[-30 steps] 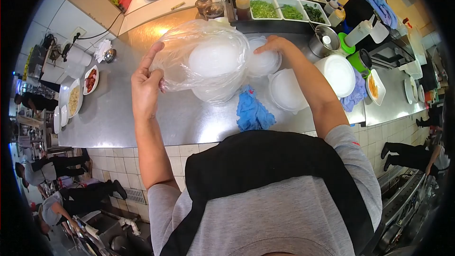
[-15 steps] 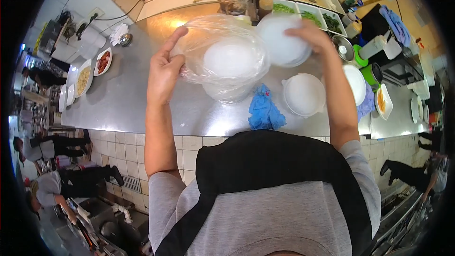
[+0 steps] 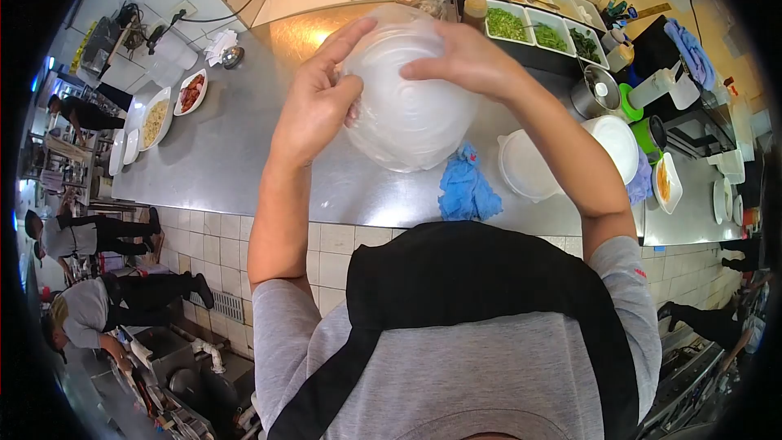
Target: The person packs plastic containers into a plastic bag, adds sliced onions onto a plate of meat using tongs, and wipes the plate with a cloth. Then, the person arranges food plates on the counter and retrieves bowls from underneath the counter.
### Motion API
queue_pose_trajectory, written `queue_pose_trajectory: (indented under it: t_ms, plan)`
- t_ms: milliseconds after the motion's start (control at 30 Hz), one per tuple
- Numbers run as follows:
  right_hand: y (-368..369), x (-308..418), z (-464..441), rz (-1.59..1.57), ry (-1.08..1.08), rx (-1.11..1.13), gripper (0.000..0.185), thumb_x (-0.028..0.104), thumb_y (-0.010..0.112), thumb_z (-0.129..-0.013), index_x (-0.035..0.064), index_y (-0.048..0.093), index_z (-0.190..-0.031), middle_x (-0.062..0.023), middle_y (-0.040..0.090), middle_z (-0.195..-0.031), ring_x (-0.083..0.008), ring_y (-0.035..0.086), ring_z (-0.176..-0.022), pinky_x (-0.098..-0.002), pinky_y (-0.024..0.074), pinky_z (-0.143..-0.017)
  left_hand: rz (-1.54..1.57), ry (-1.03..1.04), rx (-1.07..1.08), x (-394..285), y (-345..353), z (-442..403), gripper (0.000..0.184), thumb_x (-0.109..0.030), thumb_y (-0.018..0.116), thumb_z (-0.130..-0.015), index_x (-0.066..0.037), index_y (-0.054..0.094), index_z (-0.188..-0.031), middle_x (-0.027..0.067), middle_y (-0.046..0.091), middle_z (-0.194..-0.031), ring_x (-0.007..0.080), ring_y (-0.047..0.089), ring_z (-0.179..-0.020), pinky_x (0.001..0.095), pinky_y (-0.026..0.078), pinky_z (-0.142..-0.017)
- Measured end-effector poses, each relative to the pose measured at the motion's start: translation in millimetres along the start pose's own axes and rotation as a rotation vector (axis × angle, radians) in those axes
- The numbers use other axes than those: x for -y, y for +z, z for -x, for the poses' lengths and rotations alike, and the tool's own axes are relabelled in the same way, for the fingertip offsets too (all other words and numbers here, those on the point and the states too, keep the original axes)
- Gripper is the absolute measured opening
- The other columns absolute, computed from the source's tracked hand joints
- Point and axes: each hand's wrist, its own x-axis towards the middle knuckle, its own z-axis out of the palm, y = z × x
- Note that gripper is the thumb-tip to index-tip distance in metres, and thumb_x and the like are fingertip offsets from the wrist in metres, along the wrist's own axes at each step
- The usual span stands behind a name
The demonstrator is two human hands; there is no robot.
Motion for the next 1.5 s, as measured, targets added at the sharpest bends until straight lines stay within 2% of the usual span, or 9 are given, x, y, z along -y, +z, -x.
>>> queue_pose_trajectory:
  t_ms: [33,133,433,467,600,700,1100,1267,1500]
  plan:
    - [9,-4,-6,-0.035,0.013,0.034,0.065,0.037,0.071,-0.074,-0.0024,0.05,-0.12,-0.0169,0.063,-0.102,-0.0237,0.061,-0.092,-0.0322,0.0476,-0.082,-0.004,0.033,-0.003,-2,-1,2,0.055,0.003,0.046,-0.073,-0.002,0.049,-0.128,0.0005,0.062,-0.083,0.002,0.042,-0.049,0.0183,0.037,-0.047]
    - [29,-2,-12,0.403,0.069,0.004,0.071,0.05,0.061,-0.078,-0.0025,0.047,-0.124,-0.0249,0.06,-0.105,-0.0341,0.06,-0.098,-0.0376,0.0467,-0.085,-0.002,0.061,-0.017,-2,-3,4,0.054,0.005,0.043,-0.073,-0.001,0.05,-0.126,0.0114,0.05,-0.127,0.0037,0.045,-0.049,0.0194,0.04,-0.046]
    - [-43,23,21,0.729,-0.07,0.269,0.066,0.064,0.041,-0.084,0.0092,0.058,-0.117,-0.0186,0.064,-0.098,-0.0362,0.059,-0.094,-0.0423,0.0436,-0.087,0.261,0.02,-0.129,1,-19,-25,0.048,0.004,0.046,-0.075,0.003,0.052,-0.122,0.0012,0.055,-0.065,0.0051,0.043,-0.047,0.0189,0.037,-0.044]
    - [-46,11,26,0.785,-0.12,0.157,0.042,0.045,0.054,-0.085,0.007,0.066,-0.096,-0.0172,0.061,-0.071,-0.0366,0.058,-0.079,-0.0414,0.0423,-0.088,0.218,0.043,-0.109,-2,-16,-35,0.047,0.002,0.046,-0.076,0.003,0.051,-0.123,0.0015,0.054,-0.064,0.0063,0.044,-0.047,0.0198,0.037,-0.045]
    - [-87,-2,42,1.136,-0.215,0.104,0.007,0.011,0.059,-0.079,0.0083,0.063,-0.085,-0.0124,0.061,-0.072,-0.0312,0.059,-0.077,-0.0459,0.0336,-0.095,0.155,0.121,0.104,-20,-2,-93,0.045,-0.007,0.049,-0.078,0.0,0.053,-0.123,0.0067,0.059,-0.072,0.0101,0.051,-0.055,0.0231,0.043,-0.055]
    - [-127,3,61,1.177,-0.318,-0.096,0.011,0.016,0.059,-0.072,0.0062,0.062,-0.074,-0.0161,0.061,-0.075,-0.0303,0.06,-0.083,-0.0433,0.0367,-0.093,0.294,0.165,0.142,-61,38,-113,0.048,0.004,0.041,-0.076,0.007,0.047,-0.124,0.0051,0.063,-0.083,0.0074,0.047,-0.052,0.0173,0.036,-0.046]
    - [-203,6,130,1.3,-0.142,-0.45,0.006,0.01,0.06,-0.071,0.004,0.059,-0.073,-0.0152,0.06,-0.07,-0.0314,0.059,-0.074,-0.0425,0.0419,-0.081,0.513,0.24,0.341,-82,151,-196,0.05,0.008,0.041,-0.074,0.013,0.044,-0.124,0.0034,0.056,-0.069,0.0092,0.05,-0.056,0.0209,0.041,-0.052]
    - [-208,-19,139,1.279,-0.112,-0.413,0.007,0.011,0.061,-0.069,0.0055,0.061,-0.074,-0.0129,0.061,-0.07,-0.0292,0.06,-0.076,-0.0405,0.041,-0.083,0.188,0.022,0.268,-56,178,-209,0.048,0.001,0.04,-0.077,-0.005,0.055,-0.122,0.0043,0.058,-0.077,0.0111,0.051,-0.061,0.0217,0.041,-0.053]
    - [-188,-64,143,0.911,-0.048,-0.245,0.02,0.002,0.06,-0.074,0.0044,0.061,-0.094,-0.011,0.061,-0.092,-0.0307,0.057,-0.088,-0.0411,0.0408,-0.087,-0.28,0.347,0.35,7,216,-206,0.045,-0.018,0.053,-0.08,-0.006,0.055,-0.123,0.0131,0.065,-0.095,0.0196,0.061,-0.077,0.03,0.048,-0.072]
